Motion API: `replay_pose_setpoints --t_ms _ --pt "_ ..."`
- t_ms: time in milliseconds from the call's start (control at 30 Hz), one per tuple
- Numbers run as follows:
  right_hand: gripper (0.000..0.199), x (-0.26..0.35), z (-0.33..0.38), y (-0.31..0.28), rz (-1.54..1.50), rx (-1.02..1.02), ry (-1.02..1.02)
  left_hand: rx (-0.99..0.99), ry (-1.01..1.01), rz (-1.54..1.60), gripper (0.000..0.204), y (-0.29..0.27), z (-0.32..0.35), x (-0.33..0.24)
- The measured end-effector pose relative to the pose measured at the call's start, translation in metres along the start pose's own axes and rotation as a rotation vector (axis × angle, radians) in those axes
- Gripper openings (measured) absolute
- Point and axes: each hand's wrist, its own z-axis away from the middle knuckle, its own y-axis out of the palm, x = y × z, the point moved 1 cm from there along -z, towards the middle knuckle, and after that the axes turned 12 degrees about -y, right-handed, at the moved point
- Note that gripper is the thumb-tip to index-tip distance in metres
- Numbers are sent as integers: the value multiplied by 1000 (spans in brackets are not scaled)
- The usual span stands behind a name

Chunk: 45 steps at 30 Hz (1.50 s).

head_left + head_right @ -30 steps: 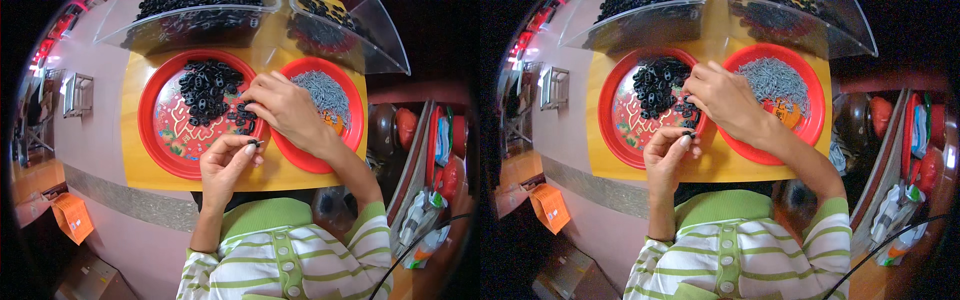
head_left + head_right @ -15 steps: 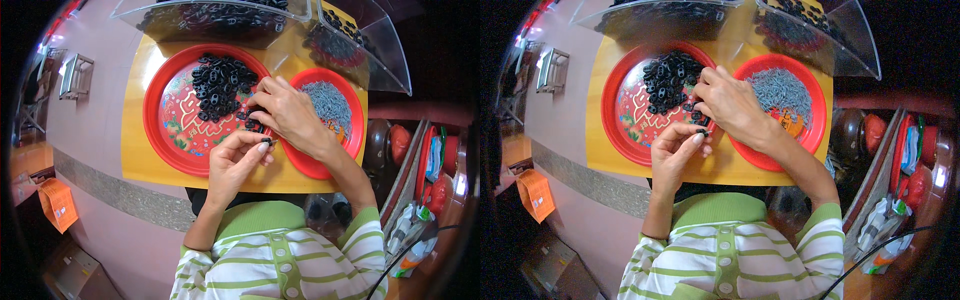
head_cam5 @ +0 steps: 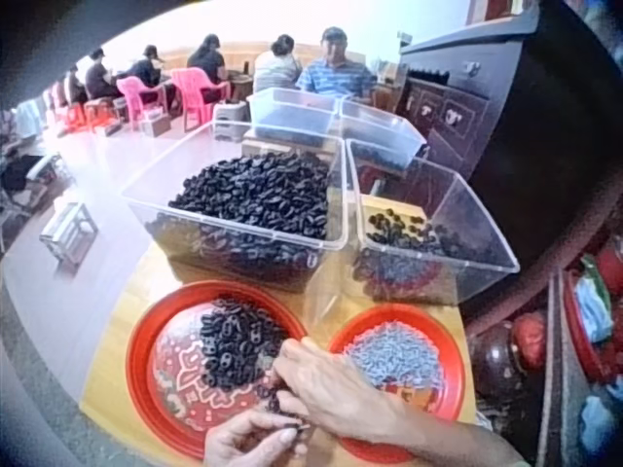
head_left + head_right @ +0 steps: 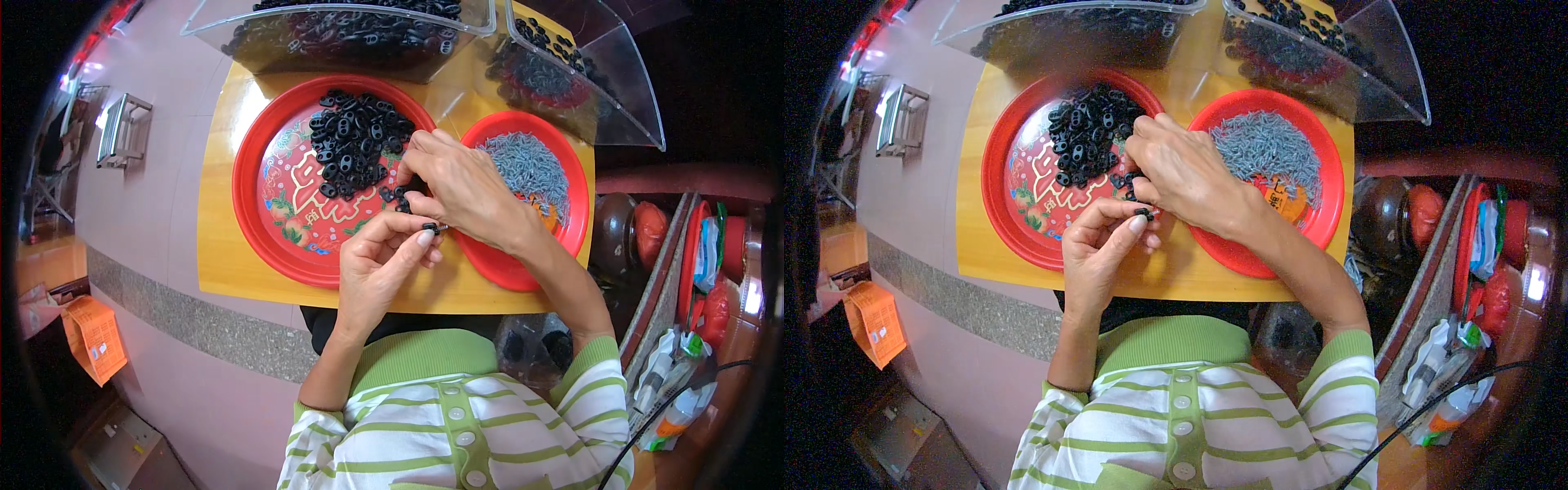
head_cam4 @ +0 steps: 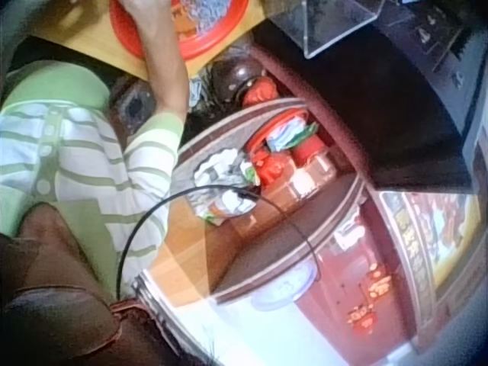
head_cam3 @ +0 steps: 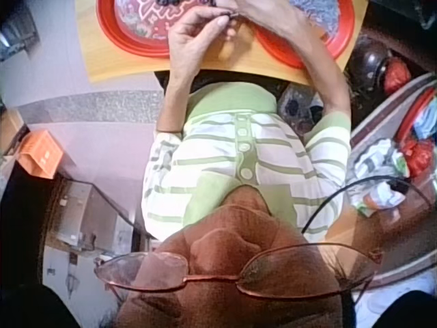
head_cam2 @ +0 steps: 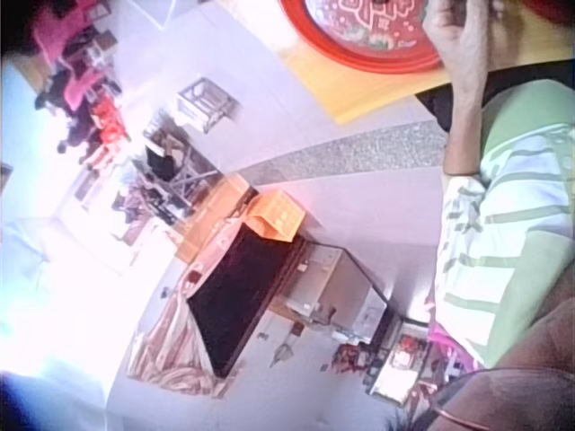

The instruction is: The person repeatedly picks small black plastic fasteners from a red plate and screws them onto grey metal screws taken from a second red plate. The assembled fasteners are placed back into the first plate. The process continues in a repetitive loop throughout the clip.

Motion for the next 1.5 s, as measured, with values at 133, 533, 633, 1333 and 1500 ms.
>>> replay_pose_setpoints --t_ms 133,533,633,1333,1500 --pt "17 -1 0 -6 -16 -20 -17 26 13 -5 11 -1 1 -1" --pt "26 6 0 1 51 81 -68 152 59 -31 11 -5 6 2" --pt "26 6 -2 1 31 62 -90 161 67 -34 11 -5 6 3" --pt "15 -2 18 -12 -814 -186 332 80 40 -35 11 -3 6 1" --pt "22 0 36 -15 -1099 -399 466 -53 -36 108 10 7 -1 -7"
